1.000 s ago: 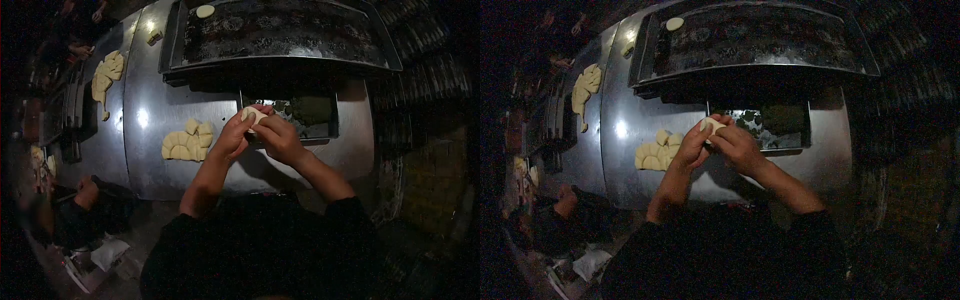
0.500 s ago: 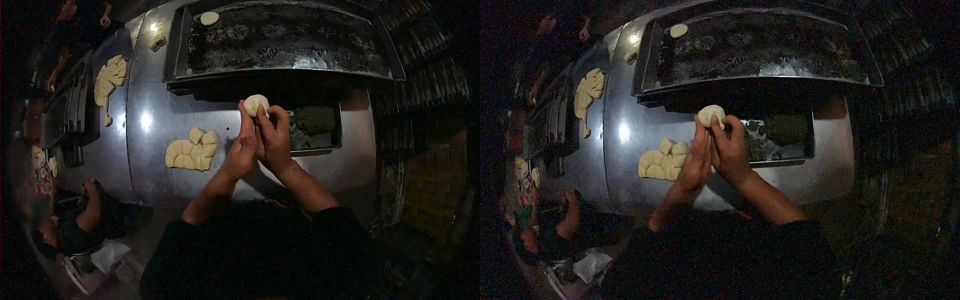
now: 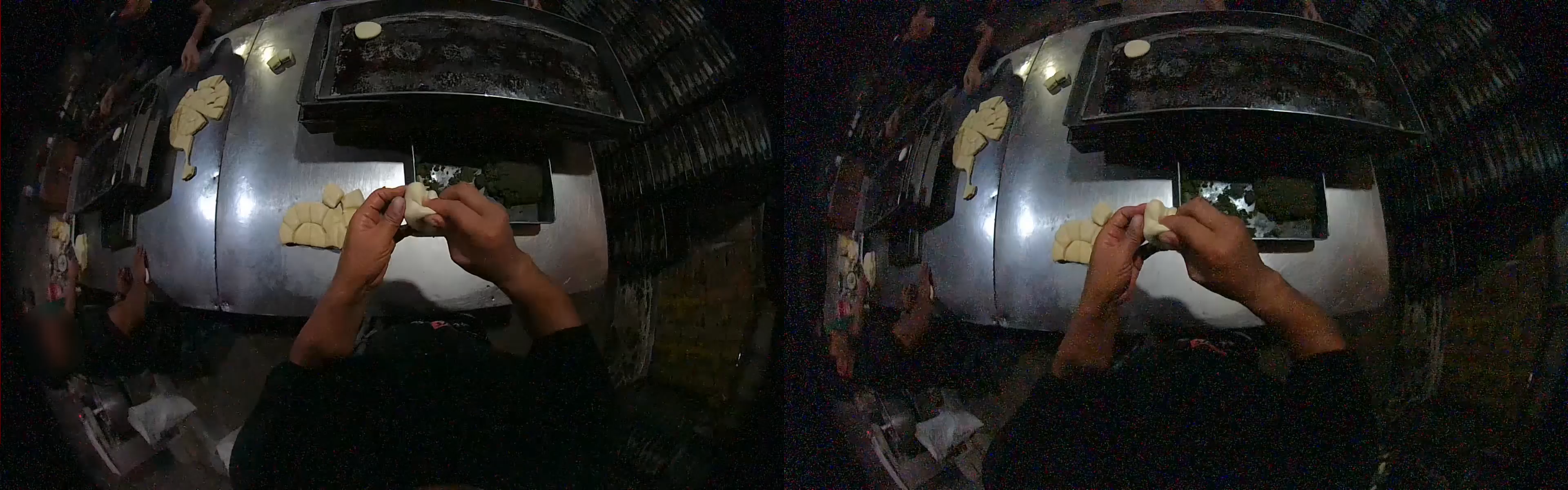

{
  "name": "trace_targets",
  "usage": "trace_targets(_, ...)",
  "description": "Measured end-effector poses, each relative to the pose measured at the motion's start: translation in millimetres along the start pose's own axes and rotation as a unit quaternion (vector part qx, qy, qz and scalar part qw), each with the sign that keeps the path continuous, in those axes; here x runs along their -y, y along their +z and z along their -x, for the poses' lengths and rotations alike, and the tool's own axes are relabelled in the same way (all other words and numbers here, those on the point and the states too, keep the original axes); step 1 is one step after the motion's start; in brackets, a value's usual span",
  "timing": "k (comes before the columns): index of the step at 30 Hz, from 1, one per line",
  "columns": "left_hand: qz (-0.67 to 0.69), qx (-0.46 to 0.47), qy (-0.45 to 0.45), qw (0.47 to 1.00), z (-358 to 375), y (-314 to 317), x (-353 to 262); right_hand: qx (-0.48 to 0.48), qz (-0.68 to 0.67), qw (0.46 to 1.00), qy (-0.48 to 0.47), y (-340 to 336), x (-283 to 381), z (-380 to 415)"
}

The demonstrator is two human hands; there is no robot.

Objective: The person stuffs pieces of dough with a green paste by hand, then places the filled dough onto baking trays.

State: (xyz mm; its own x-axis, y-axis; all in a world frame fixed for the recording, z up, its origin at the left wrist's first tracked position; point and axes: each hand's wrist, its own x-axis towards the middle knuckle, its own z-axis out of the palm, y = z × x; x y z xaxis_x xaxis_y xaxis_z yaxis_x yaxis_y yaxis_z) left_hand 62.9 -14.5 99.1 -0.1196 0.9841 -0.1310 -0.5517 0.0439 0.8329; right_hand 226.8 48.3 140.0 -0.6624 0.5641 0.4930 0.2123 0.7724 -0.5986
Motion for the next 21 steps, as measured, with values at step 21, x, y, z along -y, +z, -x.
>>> trace_targets(21, 0.076, -0.065, -0.083, 0.992, 64.7, -36.4, 3.3, 0.160, -0.211, 0.947, 0.181, 41.8, 74.8, -4.1)
